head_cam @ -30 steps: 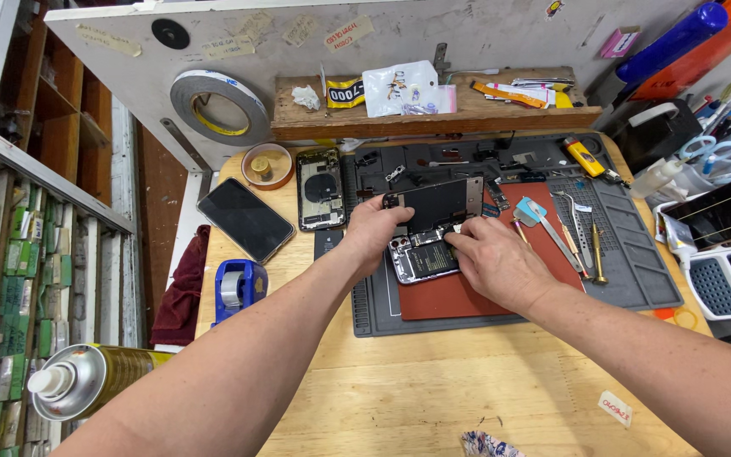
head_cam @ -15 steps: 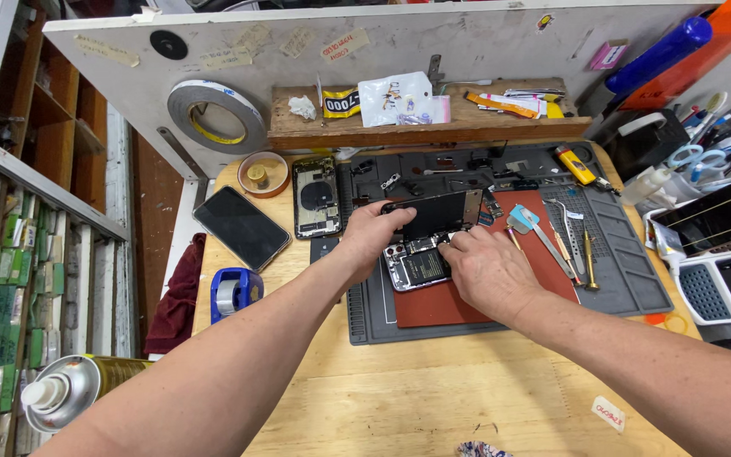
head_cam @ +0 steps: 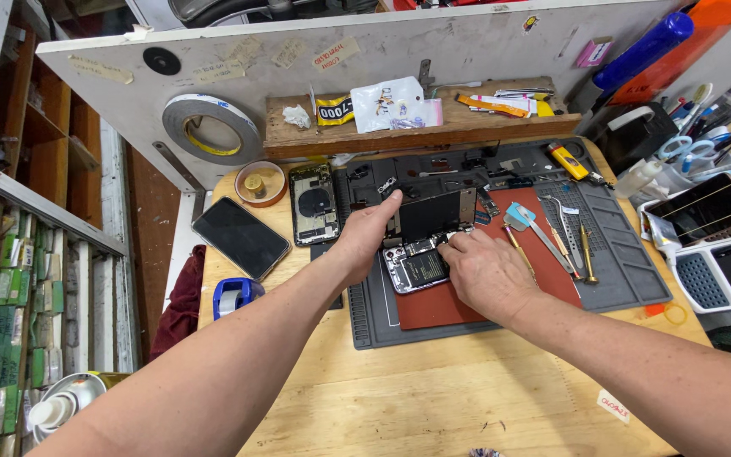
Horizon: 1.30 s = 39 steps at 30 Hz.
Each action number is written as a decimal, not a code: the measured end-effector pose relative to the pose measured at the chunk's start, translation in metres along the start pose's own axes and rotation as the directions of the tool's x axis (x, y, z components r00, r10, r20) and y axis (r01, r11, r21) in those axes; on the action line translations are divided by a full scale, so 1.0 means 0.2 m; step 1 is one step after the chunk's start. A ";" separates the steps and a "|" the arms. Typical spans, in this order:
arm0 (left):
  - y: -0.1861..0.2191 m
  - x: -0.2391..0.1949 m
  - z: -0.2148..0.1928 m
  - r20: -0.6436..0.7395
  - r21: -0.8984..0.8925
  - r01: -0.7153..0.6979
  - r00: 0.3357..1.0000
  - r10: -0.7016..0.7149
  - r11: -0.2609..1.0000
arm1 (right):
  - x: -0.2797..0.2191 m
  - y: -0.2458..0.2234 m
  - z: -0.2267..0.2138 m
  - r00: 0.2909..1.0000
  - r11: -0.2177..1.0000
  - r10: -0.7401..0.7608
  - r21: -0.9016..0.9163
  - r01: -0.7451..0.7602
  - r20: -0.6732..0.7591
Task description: The person reassembles a disassembled smartphone on a workbench, connecting internal components and securing the display. They then power on the device and test the touchscreen by navigating the dialer interface.
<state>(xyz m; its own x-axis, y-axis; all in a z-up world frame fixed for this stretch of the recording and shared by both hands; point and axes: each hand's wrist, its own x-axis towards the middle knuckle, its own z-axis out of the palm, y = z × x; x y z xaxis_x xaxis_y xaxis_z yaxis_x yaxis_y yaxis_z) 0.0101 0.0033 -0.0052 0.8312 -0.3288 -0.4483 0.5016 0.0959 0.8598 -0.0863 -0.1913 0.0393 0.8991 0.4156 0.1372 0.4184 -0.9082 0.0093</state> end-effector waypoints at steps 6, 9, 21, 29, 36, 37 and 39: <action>0.05 -0.05 -0.01 -0.009 0.458 -0.063 0.997 0.075 0.887 | 0.02 -0.03 -0.02 0.996 0.997 0.034 -0.072 -0.028 0.088; 0.07 -0.13 0.01 0.120 0.556 -0.266 0.963 0.240 0.788 | 0.00 -0.04 -0.02 1.000 0.999 0.026 -0.035 -0.026 -0.006; 0.02 -0.40 0.10 0.436 0.823 -0.543 0.792 0.427 0.167 | -0.26 0.07 -0.15 0.919 0.923 0.374 0.146 -0.355 -0.127; 0.09 -0.41 0.19 0.360 0.921 -0.389 0.878 0.316 0.030 | 0.08 0.14 -0.17 0.966 0.976 -0.017 0.216 -0.040 0.256; 0.12 -0.40 0.22 0.365 0.931 -0.358 0.902 0.229 -0.073 | 0.16 0.17 -0.18 0.871 0.962 -0.130 0.273 -0.005 0.475; 0.12 -0.40 0.22 0.358 0.934 -0.349 0.906 0.225 -0.077 | 0.16 0.16 -0.18 0.871 0.956 -0.144 0.292 0.000 0.470; 0.10 -0.39 0.23 0.349 0.937 -0.340 0.912 0.214 -0.081 | 0.17 0.17 -0.19 0.884 0.957 -0.163 0.288 0.034 0.437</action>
<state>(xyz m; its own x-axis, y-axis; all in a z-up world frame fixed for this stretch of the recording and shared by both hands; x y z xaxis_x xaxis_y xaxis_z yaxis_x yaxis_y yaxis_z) -0.0553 -0.0116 0.0581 0.7821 -0.6074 -0.1392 -0.5474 -0.7764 0.3123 -0.0462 -0.2089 0.0826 0.7832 0.5371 -0.3133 0.4681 -0.8409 -0.2717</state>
